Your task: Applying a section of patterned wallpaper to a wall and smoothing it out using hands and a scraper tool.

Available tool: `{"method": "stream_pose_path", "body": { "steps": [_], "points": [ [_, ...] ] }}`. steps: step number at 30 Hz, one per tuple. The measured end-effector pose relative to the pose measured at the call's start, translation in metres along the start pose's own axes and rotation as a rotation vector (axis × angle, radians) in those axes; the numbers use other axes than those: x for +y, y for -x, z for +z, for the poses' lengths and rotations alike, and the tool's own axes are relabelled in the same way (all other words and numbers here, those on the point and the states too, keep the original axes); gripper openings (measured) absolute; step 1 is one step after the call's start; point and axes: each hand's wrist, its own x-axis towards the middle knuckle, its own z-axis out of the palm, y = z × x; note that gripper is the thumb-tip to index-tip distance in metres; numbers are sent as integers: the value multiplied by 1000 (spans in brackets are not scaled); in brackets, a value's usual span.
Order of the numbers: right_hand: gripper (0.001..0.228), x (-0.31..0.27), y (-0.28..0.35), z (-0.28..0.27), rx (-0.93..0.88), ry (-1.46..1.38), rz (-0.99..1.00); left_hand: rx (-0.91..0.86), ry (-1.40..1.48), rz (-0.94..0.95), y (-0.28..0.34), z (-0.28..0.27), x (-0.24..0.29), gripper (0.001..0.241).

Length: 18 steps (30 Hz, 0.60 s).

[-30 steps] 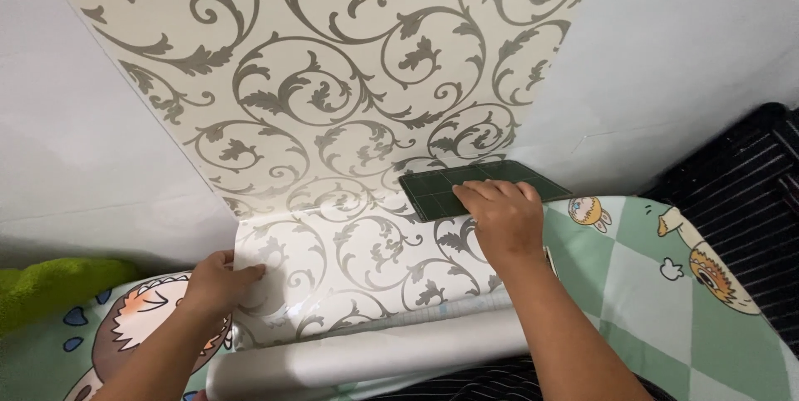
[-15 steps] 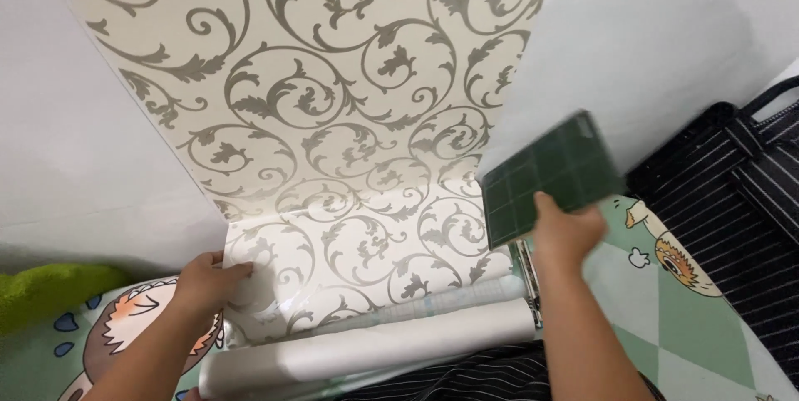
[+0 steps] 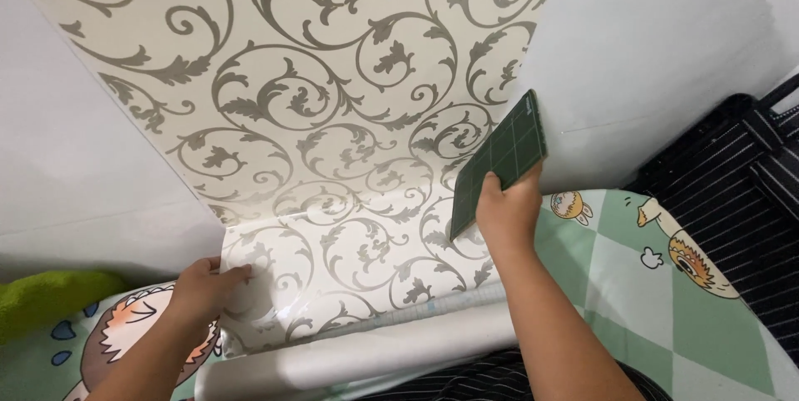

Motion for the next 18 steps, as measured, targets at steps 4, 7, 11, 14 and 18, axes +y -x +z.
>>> {"method": "stream_pose_path", "body": {
  "steps": [4,7,11,14,18],
  "points": [
    [38,-2,-9,4,-36,45,6,10,-29,-16,-8,1,-3,46],
    [41,1,-10,7,-21,42,9,3,0,9,-15,1,-10,47],
    [38,20,-17,13,24,3,80,11,-5,-1,-4,2,-1,47],
    [35,36,-37,9,64,-39,138,21,-28,-14,3,2,4,49],
    [31,65,-67,-5,123,-104,227,-2,32,36,-7,-1,-7,47]
  ]
}}
